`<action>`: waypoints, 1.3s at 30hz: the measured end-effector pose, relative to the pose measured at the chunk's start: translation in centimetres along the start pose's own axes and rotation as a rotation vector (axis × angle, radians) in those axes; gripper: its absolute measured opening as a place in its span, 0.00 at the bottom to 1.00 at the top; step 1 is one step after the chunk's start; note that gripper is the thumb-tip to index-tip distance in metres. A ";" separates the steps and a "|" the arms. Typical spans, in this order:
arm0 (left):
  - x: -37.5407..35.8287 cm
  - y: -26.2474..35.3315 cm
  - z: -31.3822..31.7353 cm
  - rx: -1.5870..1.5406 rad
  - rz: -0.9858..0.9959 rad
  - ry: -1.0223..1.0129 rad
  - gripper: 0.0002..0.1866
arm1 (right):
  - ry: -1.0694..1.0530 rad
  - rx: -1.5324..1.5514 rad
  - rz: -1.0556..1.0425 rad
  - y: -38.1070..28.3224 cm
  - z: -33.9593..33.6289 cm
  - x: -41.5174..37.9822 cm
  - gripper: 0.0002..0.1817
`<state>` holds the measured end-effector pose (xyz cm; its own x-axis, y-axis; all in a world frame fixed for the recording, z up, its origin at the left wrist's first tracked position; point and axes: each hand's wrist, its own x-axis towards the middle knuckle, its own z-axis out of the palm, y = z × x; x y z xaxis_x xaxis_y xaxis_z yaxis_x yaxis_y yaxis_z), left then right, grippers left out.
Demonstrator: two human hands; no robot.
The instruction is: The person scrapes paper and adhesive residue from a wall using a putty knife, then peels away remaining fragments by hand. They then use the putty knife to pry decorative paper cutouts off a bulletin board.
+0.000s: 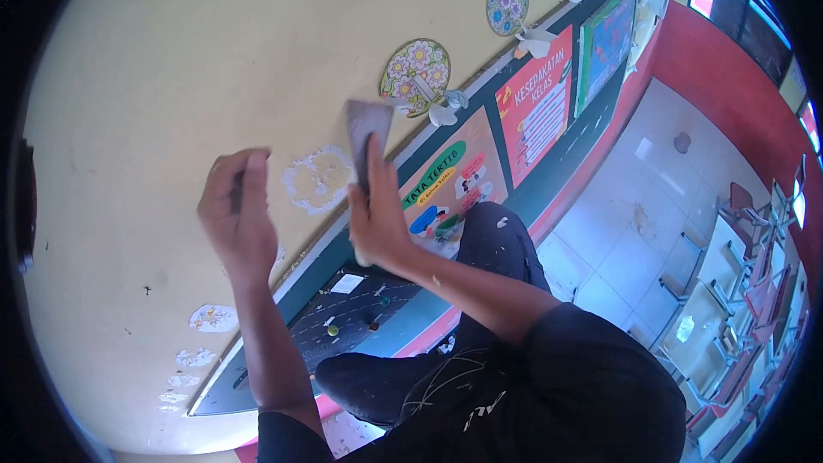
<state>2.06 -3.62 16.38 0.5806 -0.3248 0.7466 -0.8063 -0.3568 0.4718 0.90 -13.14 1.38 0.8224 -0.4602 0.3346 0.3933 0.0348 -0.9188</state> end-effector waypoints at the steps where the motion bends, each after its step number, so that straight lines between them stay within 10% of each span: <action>1: 0.2 -0.5 0.8 0.012 0.006 -0.014 0.04 | -0.007 0.063 0.065 -1.2 -0.6 0.6 0.39; 8: 1.3 -1.8 6.0 0.172 0.077 -0.118 0.11 | 0.026 0.101 0.161 -1.2 -6.3 -0.9 0.31; 11: 2.1 -3.6 9.3 0.270 0.229 -0.077 0.13 | 0.089 0.198 -0.103 2.3 -10.7 -0.5 0.23; 14: 2.5 -3.9 12.9 0.385 0.258 -0.022 0.10 | -0.065 -0.613 -0.360 1.0 -18.4 3.8 0.15; 20: 3.6 -3.3 16.0 0.477 0.102 0.024 0.06 | -0.243 -1.083 -0.409 -9.6 -24.8 13.1 0.12; 39: 2.9 -4.2 17.6 0.610 0.225 0.065 0.05 | -0.429 -1.445 -1.199 -15.9 -16.4 21.3 0.19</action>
<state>9.12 -18.53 8.30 0.3820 -0.4029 0.8317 -0.6872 -0.7256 -0.0359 5.42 -38.10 19.68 0.5415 0.5418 0.6428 0.3422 -0.8405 0.4201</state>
